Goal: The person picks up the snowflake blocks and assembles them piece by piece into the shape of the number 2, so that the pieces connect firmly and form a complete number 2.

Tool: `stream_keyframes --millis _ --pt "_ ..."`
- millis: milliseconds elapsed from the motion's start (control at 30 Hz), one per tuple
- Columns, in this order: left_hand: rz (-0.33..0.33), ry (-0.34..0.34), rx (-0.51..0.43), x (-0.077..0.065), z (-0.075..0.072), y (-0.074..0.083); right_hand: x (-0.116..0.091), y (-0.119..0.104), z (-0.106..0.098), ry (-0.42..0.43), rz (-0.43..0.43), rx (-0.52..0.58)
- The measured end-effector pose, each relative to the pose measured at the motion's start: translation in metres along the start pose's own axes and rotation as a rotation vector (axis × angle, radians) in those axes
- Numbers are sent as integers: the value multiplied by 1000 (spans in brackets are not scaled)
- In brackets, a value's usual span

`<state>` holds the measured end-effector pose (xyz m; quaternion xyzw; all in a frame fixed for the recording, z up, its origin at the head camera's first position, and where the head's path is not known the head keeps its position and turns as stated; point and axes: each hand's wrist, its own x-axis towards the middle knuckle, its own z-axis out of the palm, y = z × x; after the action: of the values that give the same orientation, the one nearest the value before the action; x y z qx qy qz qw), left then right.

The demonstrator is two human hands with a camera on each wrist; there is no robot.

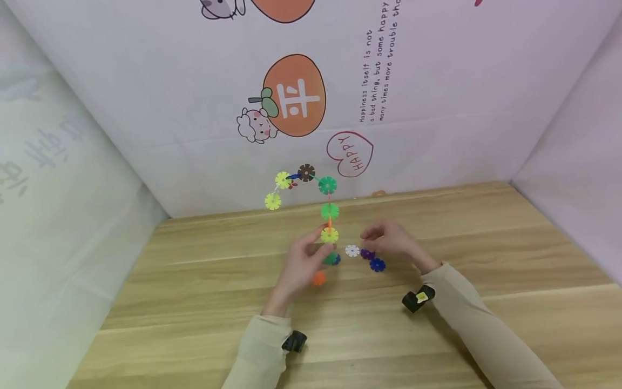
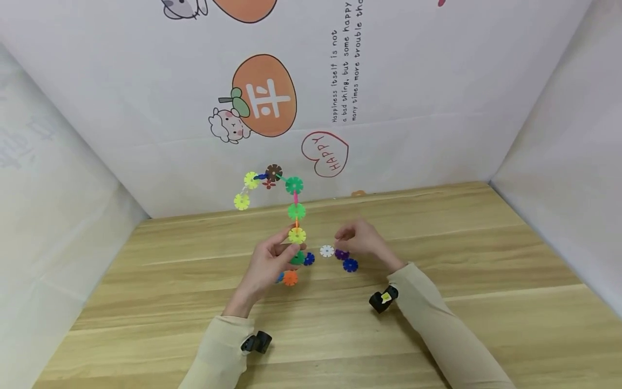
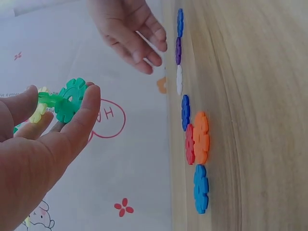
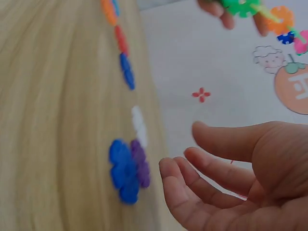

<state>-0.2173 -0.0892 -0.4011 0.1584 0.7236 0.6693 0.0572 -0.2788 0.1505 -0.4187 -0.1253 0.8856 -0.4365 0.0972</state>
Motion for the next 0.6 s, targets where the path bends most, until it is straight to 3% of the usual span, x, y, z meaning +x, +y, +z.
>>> stream_keyframes --millis 267,600 --pt "-22 8 28 0 -2 0 6 7 2 -15 -1 -211" --pt "-14 7 42 0 -4 -1 7 12 4 -14 5 -241"
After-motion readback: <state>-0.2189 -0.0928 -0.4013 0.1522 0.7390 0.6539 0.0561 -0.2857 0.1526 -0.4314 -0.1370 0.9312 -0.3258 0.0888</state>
